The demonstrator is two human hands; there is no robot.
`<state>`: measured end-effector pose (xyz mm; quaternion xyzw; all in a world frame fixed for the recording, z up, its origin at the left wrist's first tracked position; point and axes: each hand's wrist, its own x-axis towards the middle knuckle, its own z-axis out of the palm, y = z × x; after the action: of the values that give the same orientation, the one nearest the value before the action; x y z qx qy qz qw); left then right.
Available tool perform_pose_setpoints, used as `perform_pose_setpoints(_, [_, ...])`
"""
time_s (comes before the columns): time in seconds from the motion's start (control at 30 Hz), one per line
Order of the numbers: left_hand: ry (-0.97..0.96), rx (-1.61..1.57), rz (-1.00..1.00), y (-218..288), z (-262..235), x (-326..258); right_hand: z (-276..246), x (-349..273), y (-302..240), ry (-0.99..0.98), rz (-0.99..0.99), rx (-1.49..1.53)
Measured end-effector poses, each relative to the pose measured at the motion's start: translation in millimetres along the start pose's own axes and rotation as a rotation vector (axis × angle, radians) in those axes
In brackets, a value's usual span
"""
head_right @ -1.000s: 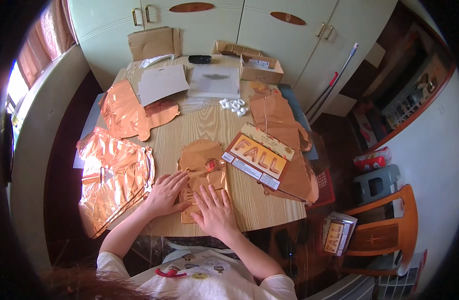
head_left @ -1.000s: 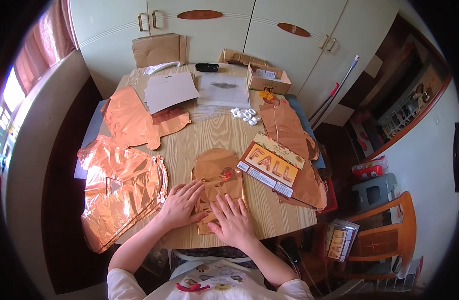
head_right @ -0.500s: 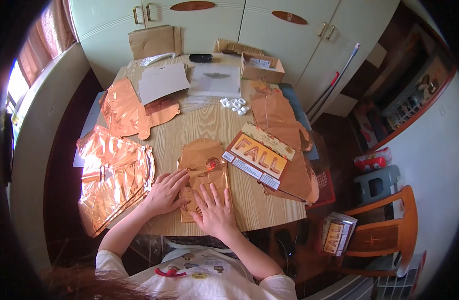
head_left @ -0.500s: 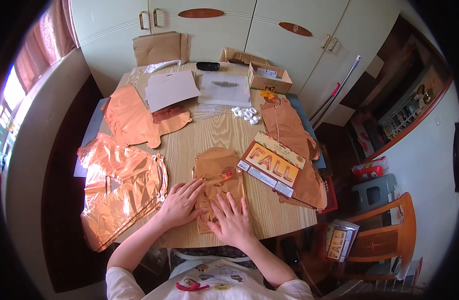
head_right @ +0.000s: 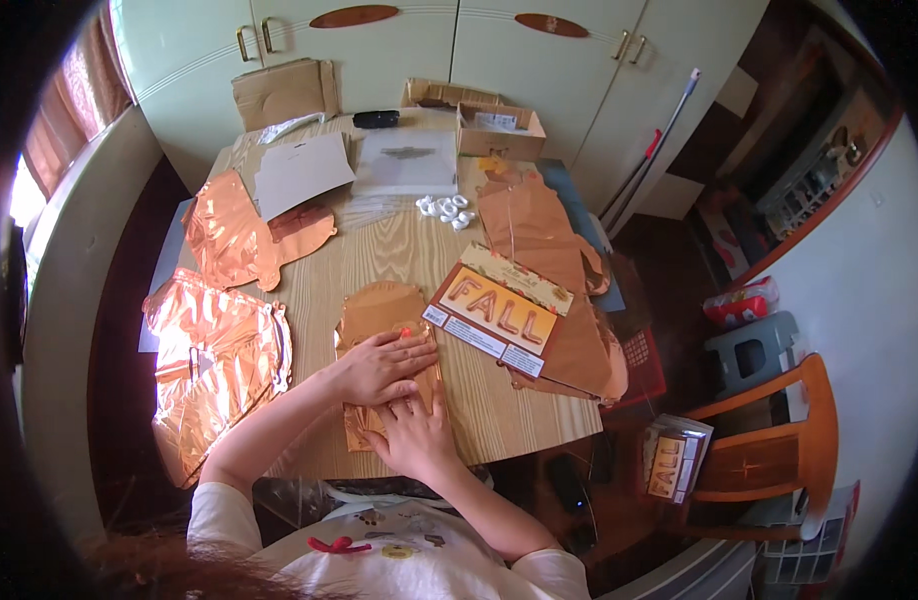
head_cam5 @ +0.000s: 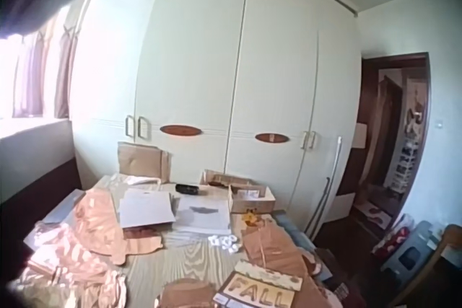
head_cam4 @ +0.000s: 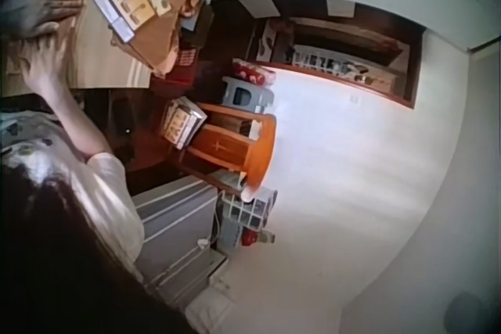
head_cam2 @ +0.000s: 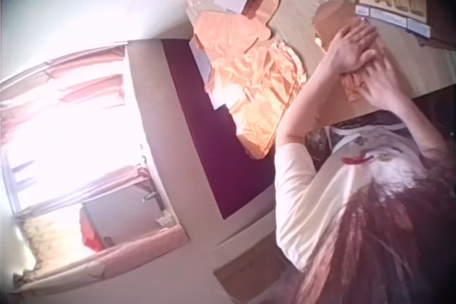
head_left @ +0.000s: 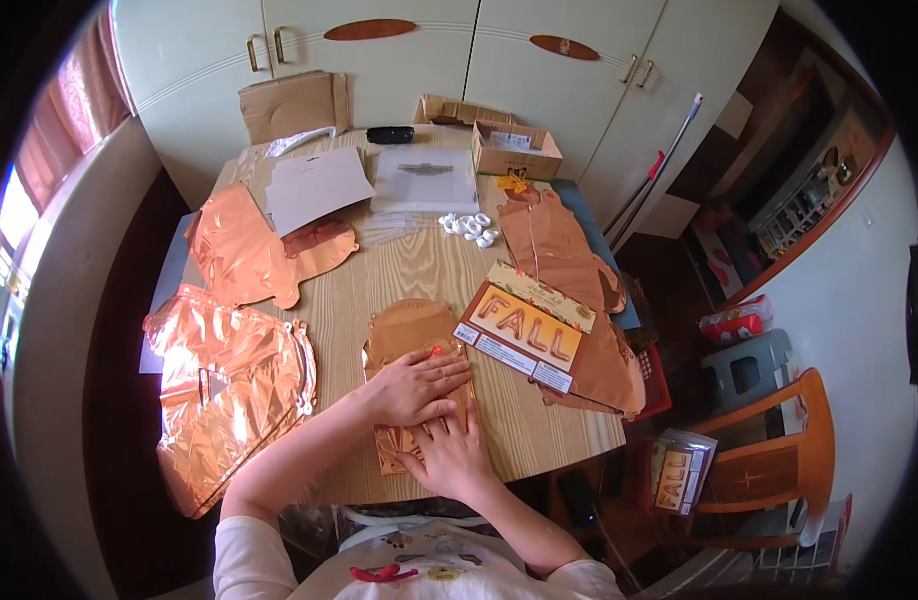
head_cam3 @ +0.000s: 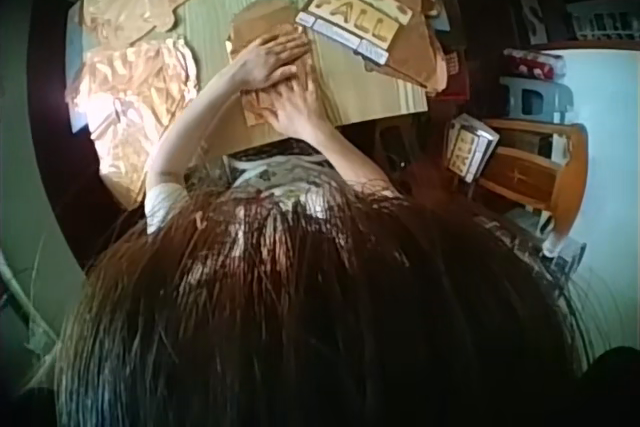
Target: Folding foil balloons and placing them into plastic sleeves with cardboard inserts.
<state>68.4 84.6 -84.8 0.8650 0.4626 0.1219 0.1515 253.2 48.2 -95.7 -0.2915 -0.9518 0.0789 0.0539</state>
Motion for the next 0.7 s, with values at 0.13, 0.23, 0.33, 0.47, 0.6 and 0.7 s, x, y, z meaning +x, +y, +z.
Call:
perform_pose_setpoints(0.13, [-0.052,0.076,-0.055,-6,-1,7,-4,0,0,0.066,-0.004,0.030])
perform_pose_setpoints(0.23, [-0.075,0.143,-0.078,-9,-7,11,-6,1,0,0.060,-0.005,0.009])
perform_pose_setpoints(0.33, [-0.058,0.100,-0.181,-12,-23,25,-6,2,2,0.075,-0.009,0.020])
perform_pose_setpoints(0.47, [0.190,0.116,-0.435,-18,-19,59,-10,1,1,0.046,-0.007,0.014])
perform_pose_setpoints(0.6, [0.124,0.217,-0.699,-18,-29,110,-9,0,2,0.055,-0.024,-0.014])
perform_pose_setpoints(0.7, [0.060,0.115,-0.765,-32,-20,128,-1,0,1,0.090,-0.019,-0.001])
